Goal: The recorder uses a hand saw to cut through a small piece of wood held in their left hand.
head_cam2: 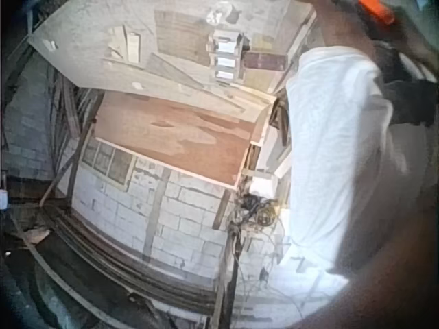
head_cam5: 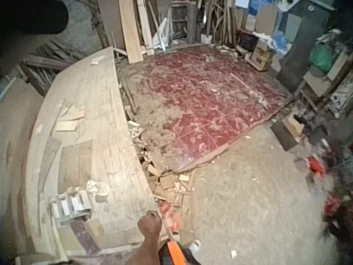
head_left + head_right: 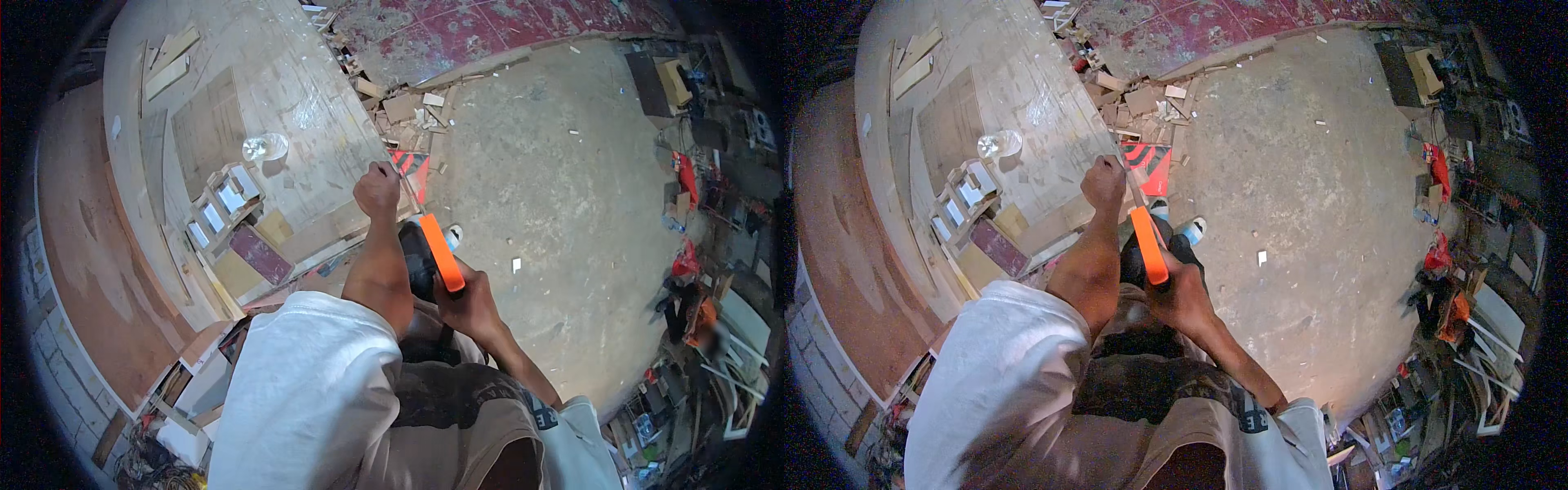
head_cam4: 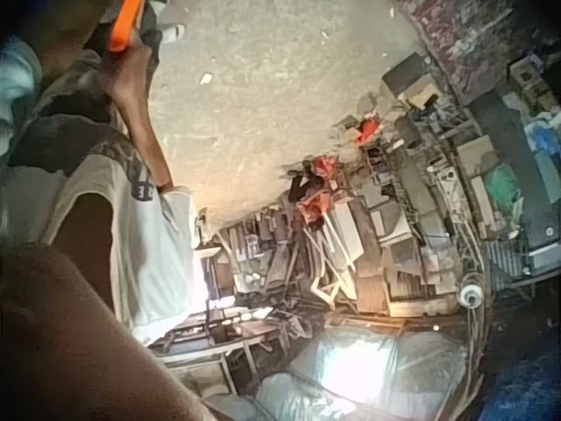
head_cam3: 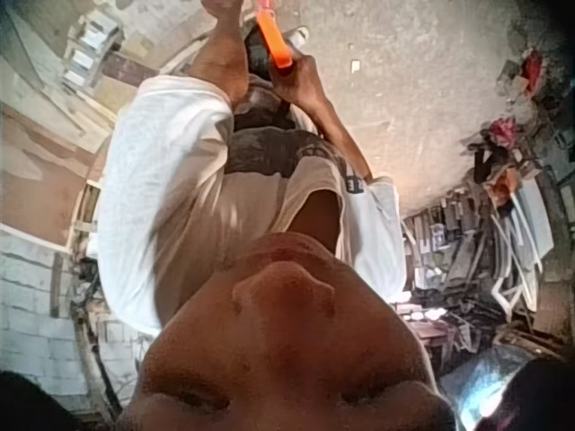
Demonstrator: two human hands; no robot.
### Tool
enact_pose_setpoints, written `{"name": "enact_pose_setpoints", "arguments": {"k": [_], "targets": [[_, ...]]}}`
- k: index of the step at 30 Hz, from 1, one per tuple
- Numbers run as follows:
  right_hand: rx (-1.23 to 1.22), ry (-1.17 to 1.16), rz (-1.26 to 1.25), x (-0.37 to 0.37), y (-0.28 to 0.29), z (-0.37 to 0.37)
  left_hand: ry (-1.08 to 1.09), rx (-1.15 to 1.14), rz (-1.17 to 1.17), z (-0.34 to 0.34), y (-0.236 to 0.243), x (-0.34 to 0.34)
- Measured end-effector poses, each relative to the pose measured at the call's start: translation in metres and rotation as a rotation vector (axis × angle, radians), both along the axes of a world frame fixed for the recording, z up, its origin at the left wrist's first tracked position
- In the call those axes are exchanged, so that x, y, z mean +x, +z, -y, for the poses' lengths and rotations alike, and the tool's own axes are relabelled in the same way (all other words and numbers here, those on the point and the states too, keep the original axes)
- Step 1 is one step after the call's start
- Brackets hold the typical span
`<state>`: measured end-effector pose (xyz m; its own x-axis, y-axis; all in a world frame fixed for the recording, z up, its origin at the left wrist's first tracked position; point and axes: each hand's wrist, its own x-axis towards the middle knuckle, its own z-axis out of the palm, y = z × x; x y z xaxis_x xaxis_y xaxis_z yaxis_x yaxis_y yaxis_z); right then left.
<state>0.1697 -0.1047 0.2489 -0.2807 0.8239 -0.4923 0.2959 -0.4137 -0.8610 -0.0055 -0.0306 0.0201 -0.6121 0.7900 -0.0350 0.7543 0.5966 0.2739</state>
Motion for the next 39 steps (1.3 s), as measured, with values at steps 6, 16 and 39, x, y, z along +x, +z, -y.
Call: {"name": "enact_pose_setpoints", "arguments": {"k": [6, 16, 39], "targets": [[0.065, 0.029, -0.034, -0.002, -0.008, 0.001, 0.010, -0.013, 0.060, -0.003, 0.006, 0.003], [0.048, 0.070, 0.033, -0.012, -0.009, 0.006, 0.025, -0.090, 0.056, -0.004, 0.010, 0.002], [0.084, 0.049, 0.054, -0.018, -0.053, -0.006, 0.018, -0.044, 0.067, -0.003, 0.002, 0.003]]}}
